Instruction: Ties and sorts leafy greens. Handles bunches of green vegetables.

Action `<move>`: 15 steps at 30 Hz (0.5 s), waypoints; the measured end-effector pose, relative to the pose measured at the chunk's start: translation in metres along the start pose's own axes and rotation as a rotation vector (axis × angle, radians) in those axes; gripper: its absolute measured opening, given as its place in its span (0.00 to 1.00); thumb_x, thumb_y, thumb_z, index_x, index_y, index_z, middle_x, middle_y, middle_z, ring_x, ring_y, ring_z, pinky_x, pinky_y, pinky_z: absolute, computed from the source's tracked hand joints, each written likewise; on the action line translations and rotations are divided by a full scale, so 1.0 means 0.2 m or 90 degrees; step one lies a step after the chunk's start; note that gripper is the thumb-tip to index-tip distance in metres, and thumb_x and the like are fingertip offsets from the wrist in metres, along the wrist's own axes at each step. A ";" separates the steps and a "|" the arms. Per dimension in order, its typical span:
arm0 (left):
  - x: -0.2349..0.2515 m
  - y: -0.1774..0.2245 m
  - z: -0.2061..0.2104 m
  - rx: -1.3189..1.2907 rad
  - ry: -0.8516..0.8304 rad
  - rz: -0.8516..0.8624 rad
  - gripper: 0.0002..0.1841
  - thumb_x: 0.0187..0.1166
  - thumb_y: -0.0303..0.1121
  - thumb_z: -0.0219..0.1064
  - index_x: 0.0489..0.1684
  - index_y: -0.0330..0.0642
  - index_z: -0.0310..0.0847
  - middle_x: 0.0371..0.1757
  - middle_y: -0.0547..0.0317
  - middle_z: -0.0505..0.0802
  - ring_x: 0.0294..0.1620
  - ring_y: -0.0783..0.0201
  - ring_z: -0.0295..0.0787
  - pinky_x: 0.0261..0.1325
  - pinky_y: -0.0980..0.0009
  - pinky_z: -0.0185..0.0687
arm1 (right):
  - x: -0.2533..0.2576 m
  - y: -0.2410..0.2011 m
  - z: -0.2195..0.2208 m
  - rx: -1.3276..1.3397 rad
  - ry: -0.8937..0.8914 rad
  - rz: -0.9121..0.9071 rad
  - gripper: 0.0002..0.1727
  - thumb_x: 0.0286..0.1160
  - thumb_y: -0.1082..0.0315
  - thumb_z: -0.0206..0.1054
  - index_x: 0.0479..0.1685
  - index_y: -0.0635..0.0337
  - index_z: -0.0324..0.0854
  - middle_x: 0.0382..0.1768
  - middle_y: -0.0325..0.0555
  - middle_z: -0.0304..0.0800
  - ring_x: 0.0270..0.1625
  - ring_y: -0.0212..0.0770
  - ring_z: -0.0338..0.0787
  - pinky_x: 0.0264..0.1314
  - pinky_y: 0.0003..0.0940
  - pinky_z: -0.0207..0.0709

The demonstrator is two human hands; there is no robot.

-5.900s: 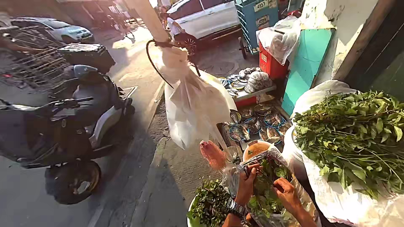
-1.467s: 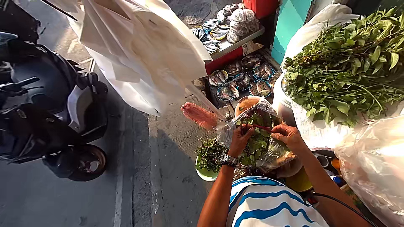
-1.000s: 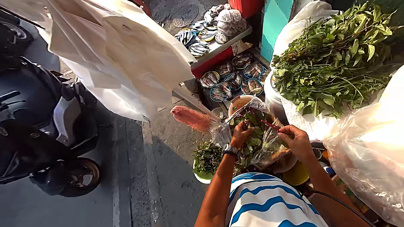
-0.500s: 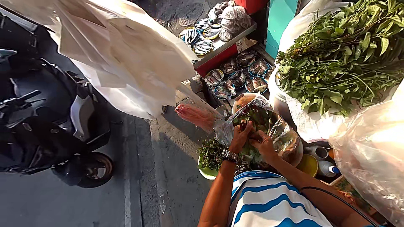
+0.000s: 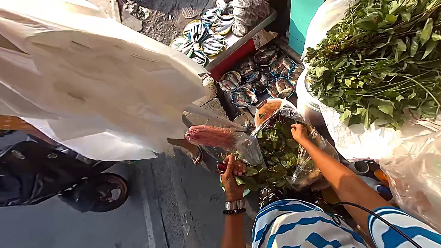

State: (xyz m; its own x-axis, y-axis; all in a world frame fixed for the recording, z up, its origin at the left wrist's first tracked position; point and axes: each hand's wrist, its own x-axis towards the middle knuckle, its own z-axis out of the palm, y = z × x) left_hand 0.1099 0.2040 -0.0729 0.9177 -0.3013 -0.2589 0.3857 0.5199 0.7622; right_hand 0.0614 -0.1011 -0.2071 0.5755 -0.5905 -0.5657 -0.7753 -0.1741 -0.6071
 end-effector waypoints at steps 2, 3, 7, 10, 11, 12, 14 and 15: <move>0.00 0.00 -0.04 0.035 0.009 0.003 0.11 0.88 0.29 0.51 0.50 0.42 0.81 0.09 0.67 0.78 0.09 0.71 0.78 0.20 0.72 0.83 | 0.10 -0.01 0.06 -0.045 -0.012 0.038 0.22 0.86 0.67 0.58 0.74 0.67 0.79 0.75 0.64 0.80 0.80 0.60 0.77 0.83 0.56 0.68; 0.01 0.00 -0.06 0.045 0.011 0.004 0.12 0.88 0.29 0.52 0.53 0.39 0.82 0.09 0.66 0.79 0.08 0.71 0.78 0.19 0.72 0.83 | 0.14 -0.01 0.09 -0.054 -0.012 0.050 0.22 0.86 0.66 0.60 0.73 0.68 0.78 0.75 0.66 0.79 0.80 0.61 0.77 0.82 0.57 0.69; 0.06 -0.01 -0.11 0.087 0.013 -0.007 0.11 0.86 0.29 0.56 0.49 0.38 0.85 0.09 0.65 0.80 0.08 0.71 0.78 0.18 0.72 0.82 | 0.18 -0.02 0.13 -0.068 -0.017 0.046 0.19 0.82 0.65 0.65 0.66 0.68 0.82 0.70 0.66 0.82 0.78 0.62 0.79 0.79 0.59 0.71; 0.12 -0.05 -0.10 0.137 0.039 -0.052 0.11 0.85 0.27 0.56 0.49 0.35 0.85 0.09 0.65 0.80 0.08 0.71 0.77 0.17 0.73 0.81 | 0.12 0.01 0.11 -0.040 -0.012 -0.017 0.16 0.79 0.66 0.70 0.59 0.68 0.86 0.64 0.66 0.86 0.73 0.62 0.82 0.78 0.58 0.70; 0.14 -0.08 -0.09 0.157 0.044 -0.078 0.10 0.85 0.27 0.57 0.50 0.34 0.84 0.09 0.65 0.79 0.08 0.71 0.76 0.17 0.73 0.80 | 0.10 0.03 0.10 -0.023 -0.016 -0.042 0.16 0.78 0.67 0.71 0.58 0.68 0.87 0.62 0.66 0.86 0.71 0.62 0.83 0.78 0.57 0.71; 0.16 -0.10 -0.08 0.178 0.044 -0.105 0.10 0.85 0.28 0.57 0.51 0.33 0.84 0.09 0.65 0.78 0.08 0.71 0.75 0.17 0.72 0.80 | 0.07 0.04 0.09 -0.006 -0.024 -0.060 0.16 0.78 0.67 0.70 0.59 0.68 0.86 0.61 0.66 0.87 0.69 0.61 0.84 0.78 0.56 0.71; 0.20 -0.16 -0.03 0.224 0.032 -0.151 0.10 0.86 0.28 0.58 0.52 0.32 0.84 0.10 0.65 0.78 0.09 0.71 0.74 0.18 0.72 0.80 | 0.01 0.05 0.08 0.024 -0.027 -0.086 0.16 0.79 0.68 0.69 0.59 0.69 0.86 0.59 0.64 0.89 0.67 0.59 0.86 0.76 0.54 0.73; 0.22 -0.19 0.00 0.253 0.019 -0.164 0.10 0.86 0.27 0.59 0.52 0.31 0.84 0.11 0.65 0.79 0.09 0.71 0.74 0.18 0.72 0.80 | -0.02 0.05 0.07 0.045 -0.017 -0.109 0.16 0.79 0.68 0.69 0.59 0.69 0.86 0.57 0.64 0.90 0.65 0.58 0.88 0.75 0.54 0.74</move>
State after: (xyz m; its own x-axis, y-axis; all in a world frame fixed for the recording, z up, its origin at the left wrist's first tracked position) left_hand 0.1352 0.1716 -0.1127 0.8018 -0.3535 -0.4818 0.5402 0.0837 0.8374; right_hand 0.0546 -0.0895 -0.2189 0.7053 -0.5353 -0.4648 -0.6457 -0.2144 -0.7328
